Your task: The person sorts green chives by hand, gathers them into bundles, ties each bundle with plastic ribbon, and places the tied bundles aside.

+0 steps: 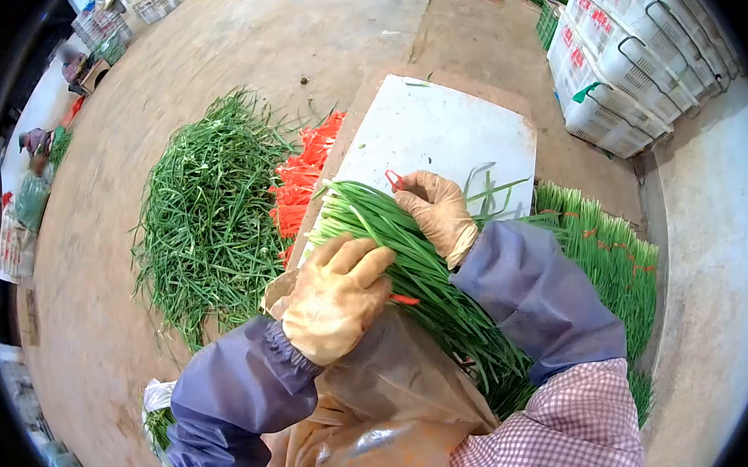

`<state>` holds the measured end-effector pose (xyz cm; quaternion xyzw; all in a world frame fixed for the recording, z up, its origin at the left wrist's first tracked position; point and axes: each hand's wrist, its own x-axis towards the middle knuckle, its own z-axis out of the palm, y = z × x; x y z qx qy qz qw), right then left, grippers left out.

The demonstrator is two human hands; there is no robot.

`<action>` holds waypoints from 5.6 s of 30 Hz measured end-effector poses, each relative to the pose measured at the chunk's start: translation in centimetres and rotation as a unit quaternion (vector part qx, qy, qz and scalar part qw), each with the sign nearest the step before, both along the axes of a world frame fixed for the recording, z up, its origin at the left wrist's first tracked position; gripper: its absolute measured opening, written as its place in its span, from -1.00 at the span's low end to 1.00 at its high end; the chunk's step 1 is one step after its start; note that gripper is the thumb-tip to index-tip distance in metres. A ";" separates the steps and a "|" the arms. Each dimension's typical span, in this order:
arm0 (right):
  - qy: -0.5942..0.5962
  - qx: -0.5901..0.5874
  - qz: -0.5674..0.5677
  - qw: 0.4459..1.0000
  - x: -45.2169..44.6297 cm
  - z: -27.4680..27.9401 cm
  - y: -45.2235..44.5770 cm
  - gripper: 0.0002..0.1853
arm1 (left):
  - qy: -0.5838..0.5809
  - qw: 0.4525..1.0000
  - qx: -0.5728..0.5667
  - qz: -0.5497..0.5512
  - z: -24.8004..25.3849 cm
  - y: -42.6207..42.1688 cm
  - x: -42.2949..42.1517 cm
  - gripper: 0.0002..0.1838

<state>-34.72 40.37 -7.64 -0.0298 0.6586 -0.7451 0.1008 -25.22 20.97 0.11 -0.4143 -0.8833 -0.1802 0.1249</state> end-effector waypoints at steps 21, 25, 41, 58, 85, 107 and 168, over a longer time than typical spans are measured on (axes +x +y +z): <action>-0.078 -0.060 0.019 0.995 0.5 -0.1 0.1 -0.87 | -0.272 0.920 0.180 0.216 -3.9 1.8 -3.8 -0.77; -0.044 -0.035 0.019 0.998 0.6 -0.2 0.0 -0.87 | -0.254 0.926 0.165 0.225 -4.1 2.1 -4.1 -0.76; 0.120 0.194 0.072 0.971 -1.2 -2.9 3.1 -0.76 | 0.055 0.945 0.041 0.319 -9.1 6.1 -5.8 -0.90; 0.351 0.251 0.013 0.902 -0.6 -1.9 1.8 -0.85 | -0.052 0.904 0.060 0.420 -10.6 7.5 -7.9 -0.82; -0.025 -0.006 0.097 0.995 -10.4 0.1 3.7 -0.80 | 0.110 0.956 0.068 0.265 -14.1 5.1 -10.9 -0.78; -0.386 -0.134 -0.019 0.912 11.7 0.1 -3.8 -0.87 | -0.043 0.985 -0.104 0.130 -0.2 -0.6 -4.9 -0.29; -0.067 0.067 0.165 0.982 5.2 0.9 -3.7 -0.67 | -0.463 0.587 0.623 0.229 -11.3 -8.2 -8.8 -0.11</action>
